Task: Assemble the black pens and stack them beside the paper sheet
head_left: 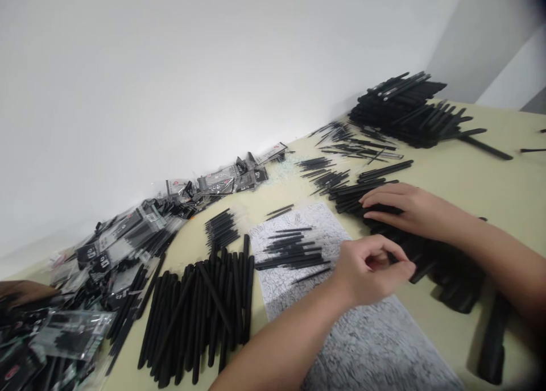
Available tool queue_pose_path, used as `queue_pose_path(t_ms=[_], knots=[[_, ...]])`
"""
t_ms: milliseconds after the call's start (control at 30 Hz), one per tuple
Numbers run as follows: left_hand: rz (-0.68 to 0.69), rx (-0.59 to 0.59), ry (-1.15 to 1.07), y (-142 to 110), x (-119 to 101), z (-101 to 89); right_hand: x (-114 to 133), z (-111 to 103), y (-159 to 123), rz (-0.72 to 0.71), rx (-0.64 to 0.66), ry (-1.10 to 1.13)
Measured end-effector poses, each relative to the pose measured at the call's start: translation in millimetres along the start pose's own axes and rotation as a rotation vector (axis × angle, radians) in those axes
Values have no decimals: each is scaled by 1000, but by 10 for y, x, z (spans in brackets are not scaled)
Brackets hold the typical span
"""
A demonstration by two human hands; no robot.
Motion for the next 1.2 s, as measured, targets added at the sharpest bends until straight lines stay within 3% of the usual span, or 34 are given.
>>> queue_pose_path(t_ms=[133, 400, 567, 733, 933, 1200], knots=[[-8, -48, -16, 34, 13, -29, 25, -7, 0, 30, -45, -105], [20, -68, 17, 34, 28, -21, 176, -102, 53, -184, -167, -180], [3, -66, 6, 44, 42, -32, 335, -148, 32, -242, -311, -258], [-52, -49, -34, 46, 35, -44, 460, -142, -9, -355, -238, -126], [16, -50, -7, 67, 52, -24, 585, -6, 3, -286, -168, -105], [-14, -45, 19, 41, 90, -39, 569, 17, 10, -249, -157, -102]])
Point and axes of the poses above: each hand's wrist, its own y-axis towards the middle knuckle, its own z-axis out of the palm, x = y × z, the point moved 1 cm from there along y, towards the middle knuckle, and after that the axes turned 13 degrees about y, right-handed, at the moved point
